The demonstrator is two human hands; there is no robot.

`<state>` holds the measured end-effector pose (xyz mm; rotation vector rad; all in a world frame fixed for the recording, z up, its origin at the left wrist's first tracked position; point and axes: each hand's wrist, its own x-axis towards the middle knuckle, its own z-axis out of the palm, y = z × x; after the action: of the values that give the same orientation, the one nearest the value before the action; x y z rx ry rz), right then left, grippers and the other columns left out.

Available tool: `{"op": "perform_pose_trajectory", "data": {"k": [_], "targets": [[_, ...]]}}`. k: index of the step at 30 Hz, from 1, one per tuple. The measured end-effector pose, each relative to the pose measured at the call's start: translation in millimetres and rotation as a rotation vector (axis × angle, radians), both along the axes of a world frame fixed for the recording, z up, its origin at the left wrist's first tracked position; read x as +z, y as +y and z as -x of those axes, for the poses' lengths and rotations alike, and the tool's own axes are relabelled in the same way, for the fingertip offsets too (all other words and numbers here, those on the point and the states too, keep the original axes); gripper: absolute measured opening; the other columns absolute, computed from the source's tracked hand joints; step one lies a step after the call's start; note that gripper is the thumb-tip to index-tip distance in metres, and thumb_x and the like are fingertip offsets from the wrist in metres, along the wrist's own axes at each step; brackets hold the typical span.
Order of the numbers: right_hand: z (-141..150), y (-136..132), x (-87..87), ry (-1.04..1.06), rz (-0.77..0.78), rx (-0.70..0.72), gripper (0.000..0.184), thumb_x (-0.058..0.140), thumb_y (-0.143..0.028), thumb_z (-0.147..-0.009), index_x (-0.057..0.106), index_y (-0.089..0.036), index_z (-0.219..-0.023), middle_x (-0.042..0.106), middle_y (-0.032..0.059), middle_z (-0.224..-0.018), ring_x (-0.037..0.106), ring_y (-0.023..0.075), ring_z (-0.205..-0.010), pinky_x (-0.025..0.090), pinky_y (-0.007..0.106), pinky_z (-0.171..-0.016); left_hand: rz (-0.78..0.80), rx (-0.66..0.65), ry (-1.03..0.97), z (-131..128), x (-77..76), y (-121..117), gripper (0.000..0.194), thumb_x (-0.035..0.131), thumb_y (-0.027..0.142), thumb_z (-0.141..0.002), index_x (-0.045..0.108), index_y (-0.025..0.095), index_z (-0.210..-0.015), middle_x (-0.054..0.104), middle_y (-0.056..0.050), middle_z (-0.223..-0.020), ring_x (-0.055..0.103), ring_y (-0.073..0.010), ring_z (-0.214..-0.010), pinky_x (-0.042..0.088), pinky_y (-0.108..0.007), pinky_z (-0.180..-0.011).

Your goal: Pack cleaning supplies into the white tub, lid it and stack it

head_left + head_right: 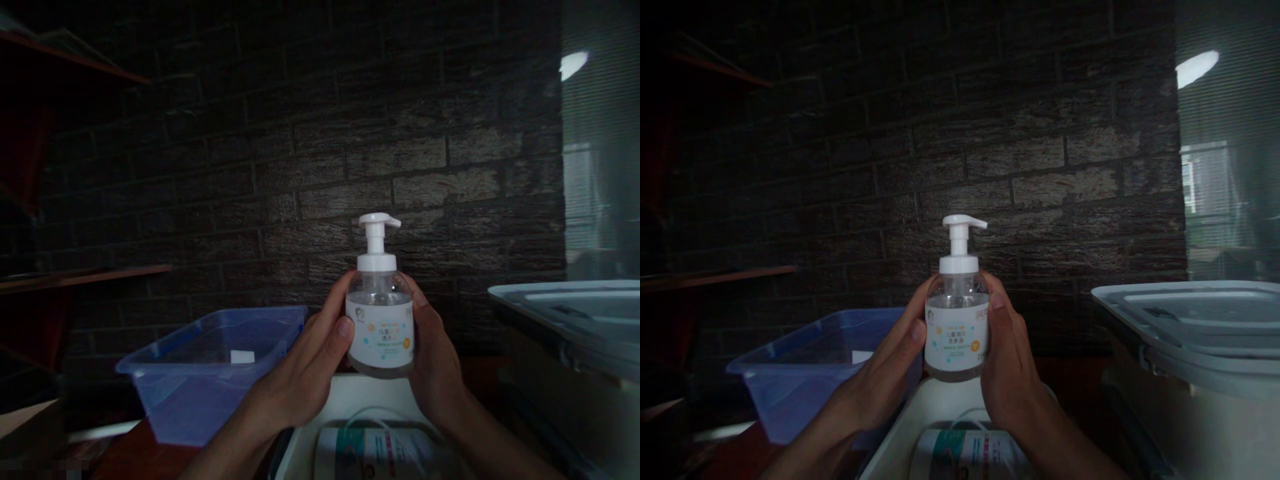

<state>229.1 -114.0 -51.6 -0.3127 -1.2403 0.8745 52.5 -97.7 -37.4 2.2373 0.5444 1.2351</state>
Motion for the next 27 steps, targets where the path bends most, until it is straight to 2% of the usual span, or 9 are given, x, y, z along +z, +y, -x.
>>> {"op": "perform_pose_trajectory", "data": {"k": [8, 14, 16, 18, 21, 24, 27], "targets": [[0, -1, -1.5, -0.008, 0.021, -0.008, 0.041, 0.040, -0.056, -0.106, 0.059, -0.035, -0.135, 0.075, 0.0021, -0.114, 0.074, 0.0220, -0.093, 0.057, 0.028, -0.063, 0.006, -0.026, -0.014, -3, 3.8, -3, 0.055, 0.031, 0.046, -0.109, 0.025, 0.035, -0.163, 0.033, -0.002, -0.169, 0.037, -0.0302, -0.147, 0.026, -0.048, -0.123], [0, 4, -1.6, 0.011, 0.025, 0.005, 0.041, 0.040, -0.057, -0.105, 0.060, -0.035, -0.133, 0.076, 0.0025, -0.112, 0.074, 0.0231, -0.091, 0.056, 0.027, -0.059, -0.014, -0.003, 0.022, -3, 4.3, -1, 0.055, 0.029, 0.044, -0.111, 0.020, 0.034, -0.164, 0.027, 0.001, -0.171, 0.019, -0.0280, -0.157, 0.025, -0.042, -0.123], [0, 3, -1.6, -0.010, 0.012, -0.012, 0.041, 0.039, -0.057, -0.106, 0.059, -0.035, -0.134, 0.076, 0.0020, -0.110, 0.074, 0.0222, -0.089, 0.057, 0.028, -0.062, -0.012, 0.003, 0.025, -3, 4.0, 0, 0.054, 0.028, 0.043, -0.111, 0.020, 0.035, -0.164, 0.025, 0.002, -0.172, 0.018, -0.0266, -0.158, 0.025, -0.040, -0.123], [0, 1, -1.2, -0.057, -0.007, -0.040, 0.043, 0.037, -0.056, -0.106, 0.058, -0.034, -0.137, 0.076, 0.0015, -0.103, 0.073, 0.0205, -0.082, 0.058, 0.029, -0.064, -0.010, -0.010, 0.021, -4, 4.2, 0, 0.054, 0.029, 0.044, -0.111, 0.021, 0.034, -0.163, 0.027, 0.002, -0.171, 0.021, -0.0268, -0.157, 0.027, -0.040, -0.122], [-1, 0, -0.5, -0.110, -0.024, -0.095, 0.046, 0.034, -0.057, -0.107, 0.056, -0.034, -0.139, 0.076, 0.0011, -0.095, 0.070, 0.0186, -0.072, 0.055, 0.028, -0.058, 0.016, -0.093, 0.004, -8, 6.3, -2, 0.057, 0.034, 0.046, -0.110, 0.020, 0.031, -0.163, 0.035, -0.003, -0.167, 0.039, -0.0287, -0.148, 0.040, -0.040, -0.114], [0, 1, -0.8, -0.135, -0.034, -0.177, 0.046, 0.034, -0.058, -0.107, 0.057, -0.034, -0.139, 0.076, 0.0020, -0.106, 0.071, 0.0190, -0.077, 0.056, 0.029, -0.063, 0.046, -0.158, 0.001, -12, 10.1, -4, 0.060, 0.041, 0.046, -0.108, 0.018, 0.031, -0.162, 0.046, -0.006, -0.160, 0.053, -0.0284, -0.136, 0.047, -0.039, -0.106], [0, 2, -1.1, -0.152, -0.042, -0.215, 0.048, 0.035, -0.057, -0.107, 0.056, -0.033, -0.142, 0.075, 0.0030, -0.113, 0.071, 0.0195, -0.081, 0.056, 0.030, -0.065, 0.044, -0.170, 0.007, -13, 11.7, -5, 0.061, 0.044, 0.046, -0.107, 0.018, 0.031, -0.160, 0.050, -0.007, -0.155, 0.055, -0.0286, -0.133, 0.047, -0.040, -0.106]]}}
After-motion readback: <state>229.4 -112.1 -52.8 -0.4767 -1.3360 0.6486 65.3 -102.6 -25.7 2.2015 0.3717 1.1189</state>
